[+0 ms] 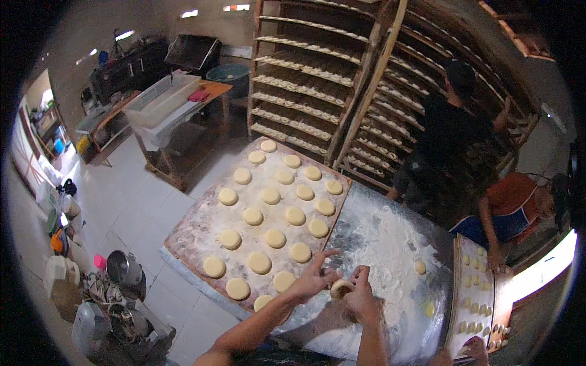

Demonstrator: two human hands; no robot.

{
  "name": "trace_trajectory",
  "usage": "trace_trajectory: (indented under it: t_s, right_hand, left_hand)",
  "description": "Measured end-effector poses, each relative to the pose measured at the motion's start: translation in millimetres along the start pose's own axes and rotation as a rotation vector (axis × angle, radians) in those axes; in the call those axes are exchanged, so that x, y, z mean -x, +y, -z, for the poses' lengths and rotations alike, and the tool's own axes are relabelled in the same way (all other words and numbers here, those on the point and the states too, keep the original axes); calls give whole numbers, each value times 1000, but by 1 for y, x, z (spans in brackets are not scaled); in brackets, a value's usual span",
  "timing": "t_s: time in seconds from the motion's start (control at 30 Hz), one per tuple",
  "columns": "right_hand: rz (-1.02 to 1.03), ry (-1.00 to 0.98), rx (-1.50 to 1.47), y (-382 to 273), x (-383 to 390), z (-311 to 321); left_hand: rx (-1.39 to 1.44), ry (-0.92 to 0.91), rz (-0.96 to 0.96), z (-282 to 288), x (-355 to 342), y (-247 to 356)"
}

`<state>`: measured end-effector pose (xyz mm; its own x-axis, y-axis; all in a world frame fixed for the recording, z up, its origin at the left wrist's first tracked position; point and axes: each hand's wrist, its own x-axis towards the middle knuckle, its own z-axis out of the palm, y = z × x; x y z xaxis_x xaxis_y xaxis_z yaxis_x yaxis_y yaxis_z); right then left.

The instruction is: The person shapes dough balls into ring forms by hand and places them on a floured wooden board. They repeatedly pick up dough, roll it, and form rings, while coworkers also shape dough nearby.

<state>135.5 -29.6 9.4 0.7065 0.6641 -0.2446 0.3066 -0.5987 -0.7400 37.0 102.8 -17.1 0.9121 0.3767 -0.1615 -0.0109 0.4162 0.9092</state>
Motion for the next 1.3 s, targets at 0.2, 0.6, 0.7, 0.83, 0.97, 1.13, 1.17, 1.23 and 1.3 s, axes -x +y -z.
trace_trajectory:
  t_s: [0.2,0.6,0.7,0.83,0.97,1.13,1.17,1.23,1.3]
  right_hand:
    - [221,131,-422,9,2,-17]
    - [624,-241,-822,26,55,-1]
    - [384,-430,-1118,21,65,-6]
    - [293,-519,-1131,23,57,-24]
    - [273,-578,-1340,20,36,-57]
    - [182,-449,-1209,-9,26,-86]
    - [158,-542,-1320,-17,28,-87]
    - [164,-556,-1437,-33,32,-92]
    - [70,-525,-1257,-46,37,-97]
  left_hand:
    - [-33,109,-62,-30,31,2]
    - [-14,767,-285,-69,41,-39]
    - [34,778,-246,-61,46,-48]
    - [-1018,819,-1197,-50,58,-46]
    - [45,797,-638,-38,65,-21]
    - [-603,719,-715,7,78,-3]
    - [-117,748,-417,16,77,-4]
    - [100,680,-338,36,77,-8]
    - [-547,568,-906,51,76,-13]
